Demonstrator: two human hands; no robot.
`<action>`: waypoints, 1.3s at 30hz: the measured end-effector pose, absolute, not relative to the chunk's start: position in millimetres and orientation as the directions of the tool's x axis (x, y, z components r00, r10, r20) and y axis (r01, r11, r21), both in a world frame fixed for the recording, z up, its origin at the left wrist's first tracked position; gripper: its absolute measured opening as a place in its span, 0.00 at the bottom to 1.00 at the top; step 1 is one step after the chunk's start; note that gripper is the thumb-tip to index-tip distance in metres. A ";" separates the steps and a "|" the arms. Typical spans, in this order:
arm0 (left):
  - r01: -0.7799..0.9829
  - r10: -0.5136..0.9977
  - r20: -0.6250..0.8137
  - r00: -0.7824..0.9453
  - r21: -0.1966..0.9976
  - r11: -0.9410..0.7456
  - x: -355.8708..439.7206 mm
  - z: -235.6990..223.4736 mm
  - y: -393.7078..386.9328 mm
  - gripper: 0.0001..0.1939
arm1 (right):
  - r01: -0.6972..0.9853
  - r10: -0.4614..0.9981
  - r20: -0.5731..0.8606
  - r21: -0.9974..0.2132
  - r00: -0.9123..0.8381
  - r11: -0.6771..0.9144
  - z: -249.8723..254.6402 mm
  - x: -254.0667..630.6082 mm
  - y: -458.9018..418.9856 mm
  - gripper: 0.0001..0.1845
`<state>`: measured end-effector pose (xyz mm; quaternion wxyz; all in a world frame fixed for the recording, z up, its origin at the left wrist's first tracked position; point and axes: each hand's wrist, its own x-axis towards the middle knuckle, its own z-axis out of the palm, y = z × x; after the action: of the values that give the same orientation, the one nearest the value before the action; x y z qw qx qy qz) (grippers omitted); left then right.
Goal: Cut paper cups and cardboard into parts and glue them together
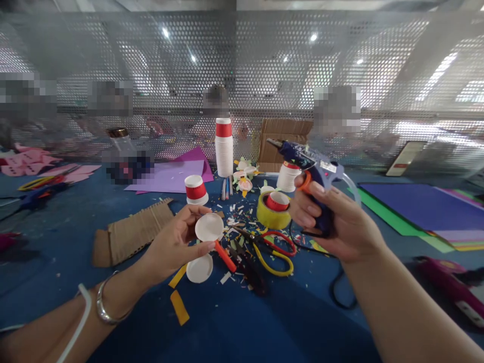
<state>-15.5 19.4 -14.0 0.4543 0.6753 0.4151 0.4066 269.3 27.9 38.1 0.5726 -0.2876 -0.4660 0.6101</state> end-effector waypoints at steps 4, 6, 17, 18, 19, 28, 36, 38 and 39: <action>0.202 0.930 0.161 0.330 0.951 -0.236 -15.9 -14.5 20.0 0.26 | -0.364 0.962 0.173 -0.927 -0.209 0.088 31.3 268.1 28.2 0.07; 0.204 0.930 0.149 0.336 0.953 -0.226 -15.8 -13.2 19.4 0.25 | -0.335 0.961 0.176 -0.937 -0.215 0.097 28.9 267.4 28.9 0.06; 0.472 0.683 0.094 0.724 0.654 -0.591 -0.1 2.0 -17.9 0.26 | -0.097 0.985 0.148 -0.985 -0.087 0.139 22.1 257.4 34.3 0.15; 0.486 0.670 0.076 0.738 0.630 -0.606 1.1 -0.3 -20.2 0.26 | -0.062 0.988 0.141 -0.989 -0.068 0.136 22.4 257.3 35.0 0.17; 0.501 0.668 0.061 0.742 0.610 -0.613 1.7 -3.1 -21.9 0.25 | -0.022 0.989 0.137 -0.991 -0.048 0.136 22.6 258.0 36.0 0.19; 0.579 0.720 0.121 0.684 0.510 -0.636 -8.2 -3.7 -9.9 0.26 | 0.167 0.986 0.151 -0.976 0.073 0.137 14.0 275.4 52.0 0.19; 0.756 0.910 0.275 0.309 0.510 -0.411 -38.4 -12.4 53.6 0.08 | 0.135 0.977 0.193 -0.974 0.087 0.180 18.6 269.6 46.7 0.14; 0.778 0.907 0.266 0.325 0.470 -0.417 -37.9 -17.0 60.0 0.10 | 0.128 0.979 0.187 -0.976 0.086 0.175 19.0 268.1 45.6 0.15; 0.785 0.909 0.258 0.327 0.462 -0.413 -36.7 -18.3 61.0 0.10 | 0.138 0.979 0.186 -0.975 0.082 0.174 18.9 267.7 45.3 0.16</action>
<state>-36.7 61.0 -18.3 0.1274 0.8045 0.5265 0.2436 267.7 45.3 18.9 0.5328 -0.5073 -0.5505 0.3947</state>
